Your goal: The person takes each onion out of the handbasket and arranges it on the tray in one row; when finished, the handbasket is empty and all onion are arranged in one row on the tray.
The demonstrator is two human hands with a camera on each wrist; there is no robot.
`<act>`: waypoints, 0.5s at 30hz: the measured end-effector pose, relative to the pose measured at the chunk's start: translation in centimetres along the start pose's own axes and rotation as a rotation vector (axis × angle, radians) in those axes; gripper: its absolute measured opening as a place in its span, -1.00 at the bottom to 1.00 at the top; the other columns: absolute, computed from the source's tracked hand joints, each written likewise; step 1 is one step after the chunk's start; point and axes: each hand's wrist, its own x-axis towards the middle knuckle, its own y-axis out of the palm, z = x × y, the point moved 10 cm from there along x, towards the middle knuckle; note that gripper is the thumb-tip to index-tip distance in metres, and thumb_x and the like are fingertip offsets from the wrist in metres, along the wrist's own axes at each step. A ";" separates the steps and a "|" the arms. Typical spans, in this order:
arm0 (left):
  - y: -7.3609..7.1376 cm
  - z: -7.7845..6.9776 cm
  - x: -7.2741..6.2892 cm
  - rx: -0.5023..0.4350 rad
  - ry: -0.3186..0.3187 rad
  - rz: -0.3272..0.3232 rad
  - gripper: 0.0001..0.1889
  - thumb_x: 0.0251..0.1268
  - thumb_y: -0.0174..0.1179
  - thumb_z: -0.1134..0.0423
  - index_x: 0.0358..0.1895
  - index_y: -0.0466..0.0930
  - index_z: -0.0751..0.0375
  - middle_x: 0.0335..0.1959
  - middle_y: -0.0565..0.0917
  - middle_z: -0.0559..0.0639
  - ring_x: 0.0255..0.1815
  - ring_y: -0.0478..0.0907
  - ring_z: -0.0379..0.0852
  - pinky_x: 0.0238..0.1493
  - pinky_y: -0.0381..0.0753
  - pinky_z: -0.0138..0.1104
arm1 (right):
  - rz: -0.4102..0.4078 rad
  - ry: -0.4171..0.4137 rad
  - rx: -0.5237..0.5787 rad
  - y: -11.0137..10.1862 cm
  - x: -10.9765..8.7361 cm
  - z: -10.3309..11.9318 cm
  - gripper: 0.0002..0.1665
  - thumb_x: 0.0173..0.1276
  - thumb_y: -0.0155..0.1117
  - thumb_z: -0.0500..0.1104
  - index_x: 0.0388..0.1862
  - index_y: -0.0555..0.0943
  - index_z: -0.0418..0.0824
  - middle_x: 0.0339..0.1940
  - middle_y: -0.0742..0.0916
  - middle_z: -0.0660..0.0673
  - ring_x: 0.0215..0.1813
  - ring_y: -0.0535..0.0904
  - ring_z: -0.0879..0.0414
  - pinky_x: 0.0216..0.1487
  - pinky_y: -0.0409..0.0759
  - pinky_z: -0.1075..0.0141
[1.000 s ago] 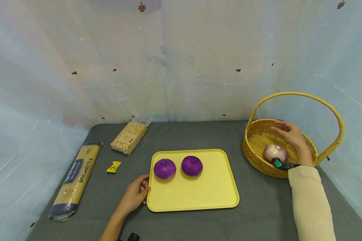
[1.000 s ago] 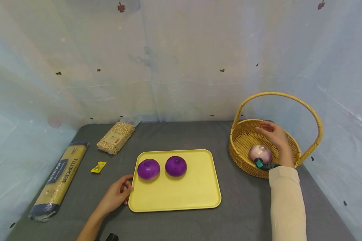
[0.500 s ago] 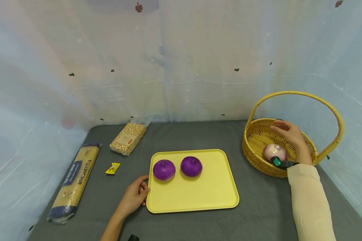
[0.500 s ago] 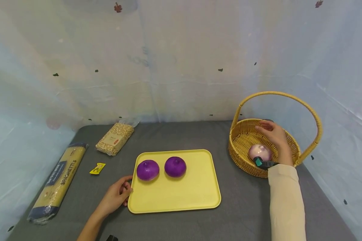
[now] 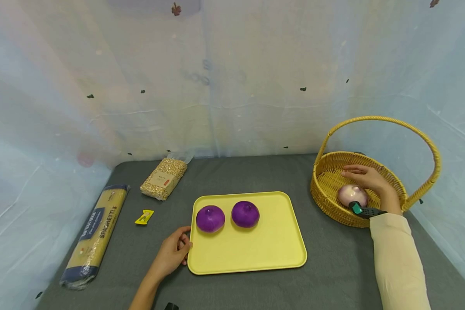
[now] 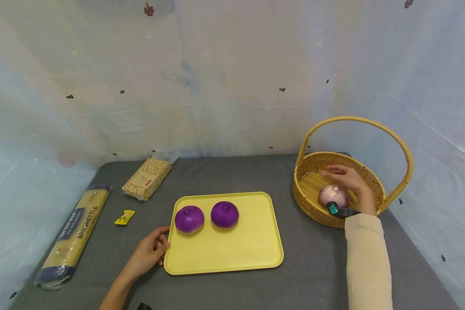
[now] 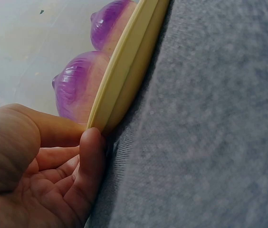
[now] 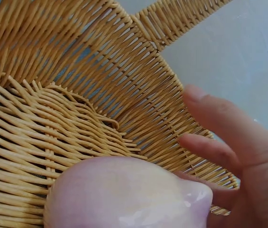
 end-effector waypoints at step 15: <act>0.0 0.0 -0.1 -0.003 -0.007 -0.003 -0.55 0.22 0.14 0.49 0.20 0.35 0.40 -0.45 0.45 0.09 -0.72 0.41 -0.14 -0.75 0.51 -0.32 | 0.231 0.066 0.088 2.6 -0.7 -0.9 -0.21 0.34 0.13 0.13 0.41 0.21 -0.24 0.24 0.39 -0.39 -0.14 0.54 -0.01 -0.23 0.62 0.15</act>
